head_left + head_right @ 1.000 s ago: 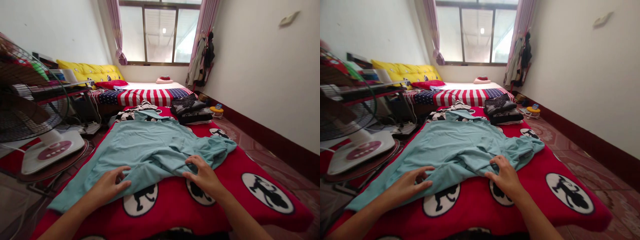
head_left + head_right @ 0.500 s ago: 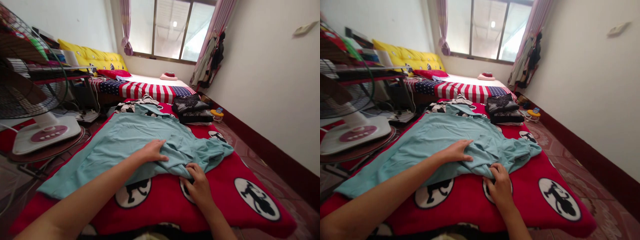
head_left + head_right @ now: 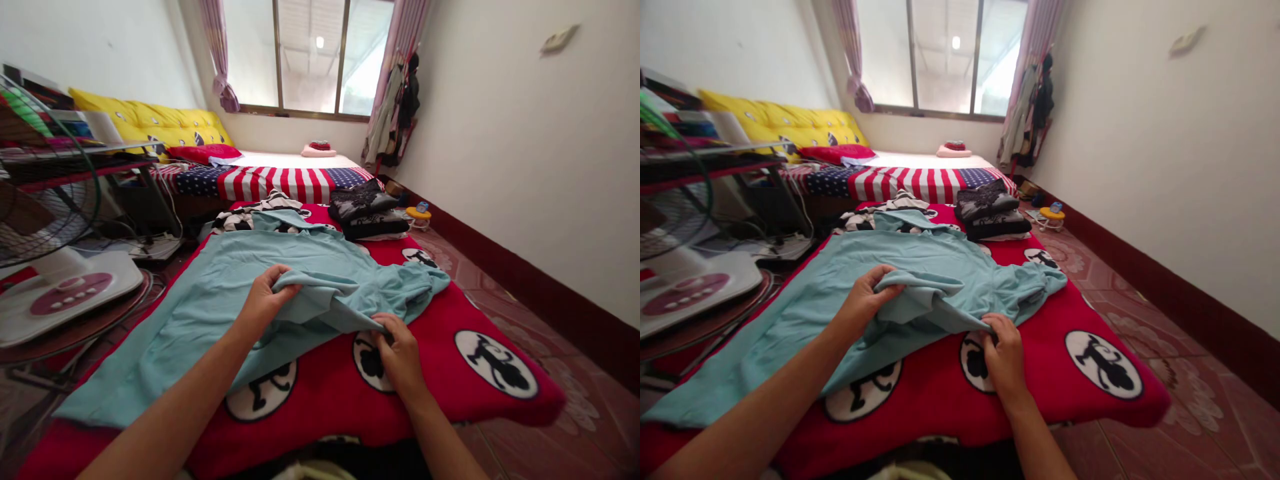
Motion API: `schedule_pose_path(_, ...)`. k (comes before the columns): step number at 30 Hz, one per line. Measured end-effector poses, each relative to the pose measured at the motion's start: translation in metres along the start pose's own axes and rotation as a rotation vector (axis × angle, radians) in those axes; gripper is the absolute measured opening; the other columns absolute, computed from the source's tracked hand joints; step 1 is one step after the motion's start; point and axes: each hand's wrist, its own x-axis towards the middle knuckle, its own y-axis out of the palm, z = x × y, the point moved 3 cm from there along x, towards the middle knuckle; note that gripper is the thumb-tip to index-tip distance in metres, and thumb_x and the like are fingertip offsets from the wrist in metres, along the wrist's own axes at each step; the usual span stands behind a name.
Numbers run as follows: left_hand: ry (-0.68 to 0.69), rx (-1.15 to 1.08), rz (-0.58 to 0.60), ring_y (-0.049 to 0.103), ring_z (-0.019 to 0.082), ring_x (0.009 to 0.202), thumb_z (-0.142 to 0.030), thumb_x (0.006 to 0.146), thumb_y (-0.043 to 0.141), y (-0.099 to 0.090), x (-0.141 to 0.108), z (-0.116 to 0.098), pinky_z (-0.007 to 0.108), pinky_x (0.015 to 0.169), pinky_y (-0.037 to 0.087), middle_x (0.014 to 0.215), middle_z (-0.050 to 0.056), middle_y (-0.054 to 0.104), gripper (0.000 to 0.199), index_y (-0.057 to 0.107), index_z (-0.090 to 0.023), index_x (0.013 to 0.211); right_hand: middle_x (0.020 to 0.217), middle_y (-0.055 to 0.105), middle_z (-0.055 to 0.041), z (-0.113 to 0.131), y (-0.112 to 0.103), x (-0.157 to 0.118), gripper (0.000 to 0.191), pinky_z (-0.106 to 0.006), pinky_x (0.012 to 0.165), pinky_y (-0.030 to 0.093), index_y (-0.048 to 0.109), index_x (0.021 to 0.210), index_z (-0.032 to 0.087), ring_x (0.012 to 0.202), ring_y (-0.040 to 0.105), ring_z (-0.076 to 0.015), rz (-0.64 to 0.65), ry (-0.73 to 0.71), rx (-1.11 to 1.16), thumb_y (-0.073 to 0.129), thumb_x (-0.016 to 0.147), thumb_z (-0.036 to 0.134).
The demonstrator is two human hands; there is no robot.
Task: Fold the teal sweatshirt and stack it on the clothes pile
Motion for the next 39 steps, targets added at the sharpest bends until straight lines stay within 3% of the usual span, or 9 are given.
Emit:
schedule_pose_path(5,-0.011,0.011,0.164,0.055,0.016,0.074,-0.029,0.072,0.069,0.01,-0.044,-0.013,0.021,0.066,0.04,0.077,0.0,0.064,0.018,0.065,-0.017,0.084,0.113,0.064,-0.0088,0.008,-0.009,-0.003,0.027,-0.042,0.1,0.042,0.062,0.106,0.021,0.111,0.057,-0.0247,-0.072,0.069,0.073,0.052,0.081,0.023)
schedule_pose_path(10,0.035,0.038,0.34,0.057,0.015,0.068,-0.014,0.069,0.067,0.036,-0.088,-0.025,0.022,0.063,0.041,0.077,0.0,0.067,0.021,0.07,-0.018,0.088,0.148,0.039,-0.011,0.052,0.002,-0.019,0.092,-0.038,0.098,0.047,0.021,0.151,0.029,0.125,0.05,-0.0267,0.315,-0.107,0.161,0.069,0.071,0.028)
schedule_pose_path(12,0.091,0.027,0.4,0.061,0.016,0.07,-0.009,0.066,0.066,0.042,-0.099,-0.028,0.023,0.066,0.044,0.079,0.001,0.069,0.025,0.07,-0.018,0.089,0.142,0.048,-0.011,0.06,0.007,-0.022,0.088,-0.036,0.091,0.051,0.026,0.15,0.03,0.116,0.058,-0.0261,0.432,-0.148,0.132,0.069,0.073,0.029)
schedule_pose_path(15,0.205,0.02,0.432,0.064,0.021,0.092,-0.016,0.067,0.073,0.034,-0.11,-0.026,0.028,0.084,0.047,0.099,0.007,0.07,0.036,0.068,-0.019,0.102,0.111,0.068,-0.0082,0.06,0.012,-0.02,0.048,-0.032,0.081,0.055,0.062,0.124,0.028,0.097,0.067,-0.0246,0.55,-0.244,0.136,0.063,0.076,0.026)
schedule_pose_path(18,0.228,0.156,0.406,0.053,0.027,0.119,-0.027,0.064,0.08,0.01,-0.119,-0.013,0.035,0.101,0.042,0.132,0.012,0.056,0.069,0.054,-0.023,0.128,0.093,0.07,-0.0068,0.057,0.003,-0.016,0.024,-0.028,0.071,0.055,0.074,0.094,0.028,0.086,0.068,-0.0231,0.511,-0.277,0.208,0.06,0.074,0.022)
schedule_pose_path(21,0.157,0.433,0.367,0.042,0.03,0.131,-0.023,0.063,0.078,-0.02,-0.131,0.011,0.043,0.111,0.033,0.146,0.01,0.042,0.085,0.043,-0.028,0.14,0.095,0.069,-0.0075,0.062,-0.018,-0.018,0.019,-0.027,0.071,0.055,0.074,0.09,0.028,0.085,0.067,-0.0226,0.44,-0.198,0.251,0.065,0.073,0.023)
schedule_pose_path(27,0.059,0.737,0.328,0.051,0.025,0.123,-0.001,0.059,0.048,-0.078,-0.153,0.052,0.04,0.108,0.039,0.133,0.002,0.057,0.077,0.057,-0.033,0.128,0.09,0.069,-0.0109,0.079,-0.059,-0.027,0.013,-0.033,0.075,0.055,0.073,0.077,0.026,0.084,0.066,-0.0258,0.42,-0.036,0.267,0.072,0.072,0.038)
schedule_pose_path(33,0.075,0.91,0.19,0.059,0.026,0.113,-0.006,0.063,0.048,-0.145,-0.16,0.068,0.036,0.102,0.044,0.121,0.0,0.066,0.058,0.07,-0.035,0.109,0.102,0.068,-0.0122,0.062,-0.09,-0.028,0.019,-0.04,0.074,0.056,0.072,0.081,0.03,0.094,0.065,-0.0328,0.151,0.049,0.255,0.073,0.07,0.046)
schedule_pose_path(39,0.09,0.974,0.068,0.062,0.024,0.108,-0.014,0.071,0.053,-0.206,-0.153,0.067,0.035,0.103,0.041,0.111,-0.003,0.07,0.042,0.072,-0.035,0.102,0.1,0.071,-0.0111,0.04,-0.113,-0.026,0.021,-0.046,0.074,0.055,0.073,0.092,0.037,0.089,0.068,-0.0341,0.021,0.105,0.076,0.067,0.075,0.047)
